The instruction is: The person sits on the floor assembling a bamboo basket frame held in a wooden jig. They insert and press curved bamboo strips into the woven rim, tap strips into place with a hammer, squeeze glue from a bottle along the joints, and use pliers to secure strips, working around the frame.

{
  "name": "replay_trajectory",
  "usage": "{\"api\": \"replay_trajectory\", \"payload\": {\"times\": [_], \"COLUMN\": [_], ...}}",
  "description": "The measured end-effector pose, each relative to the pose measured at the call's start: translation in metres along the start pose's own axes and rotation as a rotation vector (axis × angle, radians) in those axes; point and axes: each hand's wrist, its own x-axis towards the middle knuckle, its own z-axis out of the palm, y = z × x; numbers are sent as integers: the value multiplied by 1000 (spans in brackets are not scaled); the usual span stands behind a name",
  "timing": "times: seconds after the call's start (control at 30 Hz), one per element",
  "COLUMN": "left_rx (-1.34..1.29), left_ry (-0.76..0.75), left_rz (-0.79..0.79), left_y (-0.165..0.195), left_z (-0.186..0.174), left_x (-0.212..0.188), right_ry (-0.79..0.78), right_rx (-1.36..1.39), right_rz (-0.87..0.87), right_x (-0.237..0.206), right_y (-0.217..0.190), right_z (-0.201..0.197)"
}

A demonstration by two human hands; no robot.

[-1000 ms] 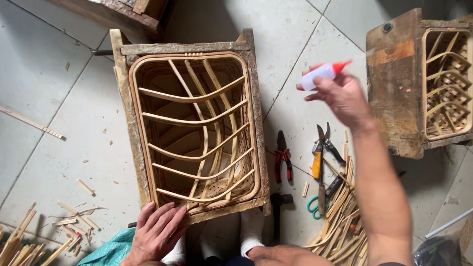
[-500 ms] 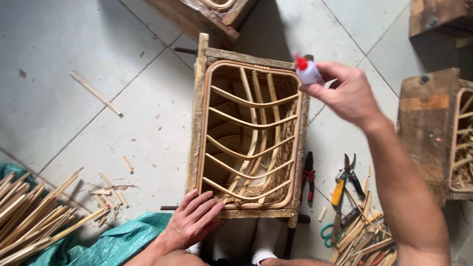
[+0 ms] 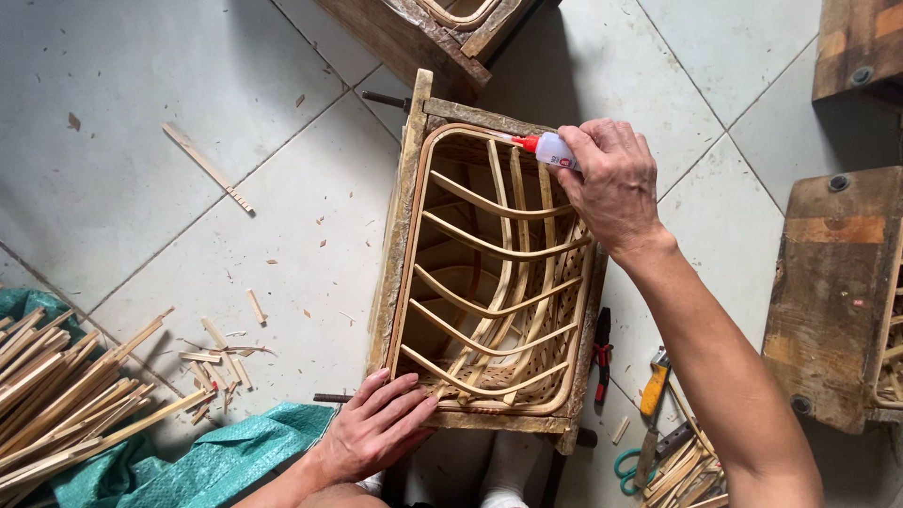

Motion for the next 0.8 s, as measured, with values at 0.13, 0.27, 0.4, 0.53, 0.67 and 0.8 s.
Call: {"api": "replay_trajectory", "payload": {"times": [0.13, 0.27, 0.4, 0.53, 0.67, 0.8], "left_rx": [-3, -13, -10, -11, -4, -7], "left_ry": [13, 5, 6, 11, 15, 18], "left_rz": [-5, -11, -17, -13, -17, -16], "left_y": [-1, -1, -1, -2, -1, -1], "left_z": [2, 3, 4, 4, 4, 4], "left_x": [-1, -2, -3, -3, -3, -3], "right_ry": [22, 42, 63, 71, 68, 75], "right_rx": [-33, -59, -103, -149, -183, -195], "right_rz": [-36, -67, -98, -118, -138, -161], "right_x": [5, 9, 13, 15, 17, 17], "right_y": [-1, -1, -1, -1, 1, 2], "right_z": [4, 10, 16, 17, 18, 19]}}
